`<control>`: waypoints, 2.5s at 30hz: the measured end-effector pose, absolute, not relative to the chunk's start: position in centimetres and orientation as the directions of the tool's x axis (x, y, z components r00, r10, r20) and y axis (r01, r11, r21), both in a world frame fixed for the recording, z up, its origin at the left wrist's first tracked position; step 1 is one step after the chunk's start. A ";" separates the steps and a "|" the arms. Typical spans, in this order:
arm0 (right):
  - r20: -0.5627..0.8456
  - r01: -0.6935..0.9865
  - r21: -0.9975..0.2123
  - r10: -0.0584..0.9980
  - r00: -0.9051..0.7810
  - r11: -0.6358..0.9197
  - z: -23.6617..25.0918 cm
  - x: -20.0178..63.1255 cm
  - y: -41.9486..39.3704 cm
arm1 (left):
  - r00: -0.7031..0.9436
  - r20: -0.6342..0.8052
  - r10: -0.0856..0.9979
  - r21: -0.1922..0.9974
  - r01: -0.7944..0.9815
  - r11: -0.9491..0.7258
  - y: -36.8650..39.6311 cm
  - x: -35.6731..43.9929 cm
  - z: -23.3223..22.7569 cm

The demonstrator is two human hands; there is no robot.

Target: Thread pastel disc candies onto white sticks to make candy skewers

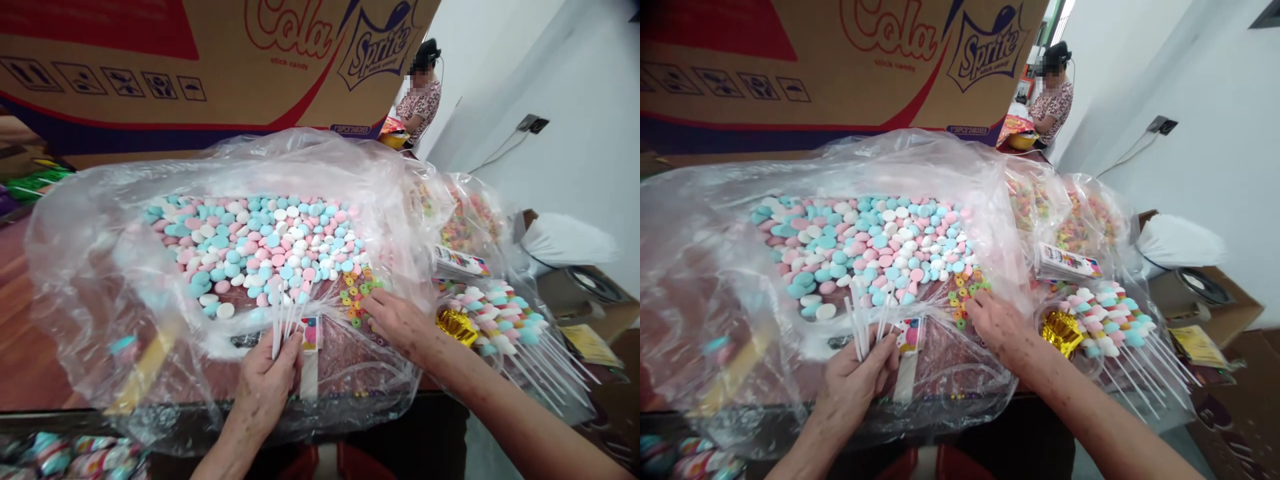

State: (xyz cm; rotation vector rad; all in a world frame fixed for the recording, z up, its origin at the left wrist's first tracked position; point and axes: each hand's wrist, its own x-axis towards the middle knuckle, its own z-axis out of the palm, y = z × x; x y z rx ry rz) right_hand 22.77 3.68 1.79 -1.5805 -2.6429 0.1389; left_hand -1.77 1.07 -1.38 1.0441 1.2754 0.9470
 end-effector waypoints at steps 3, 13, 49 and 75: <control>0.088 0.848 -0.232 0.879 -0.469 0.476 1.5 22.4 4.7 | 0.073 -0.274 0.959 0.962 0.000 0.274 1.1 -1.8 -1.6; -0.087 0.937 -0.031 0.933 -0.350 0.348 5.0 24.1 5.7 | 0.051 -0.284 0.957 0.959 0.006 0.284 1.2 -1.8 -1.9; -0.054 0.977 -0.030 0.976 -0.211 0.209 4.6 23.6 5.6 | 0.033 -0.294 0.955 0.955 -0.044 0.295 1.2 -1.4 -1.3; 0.095 0.846 -0.108 0.853 -0.513 0.522 3.9 24.7 3.5 | 0.071 -0.265 0.962 0.964 0.020 0.264 1.1 -1.8 -1.9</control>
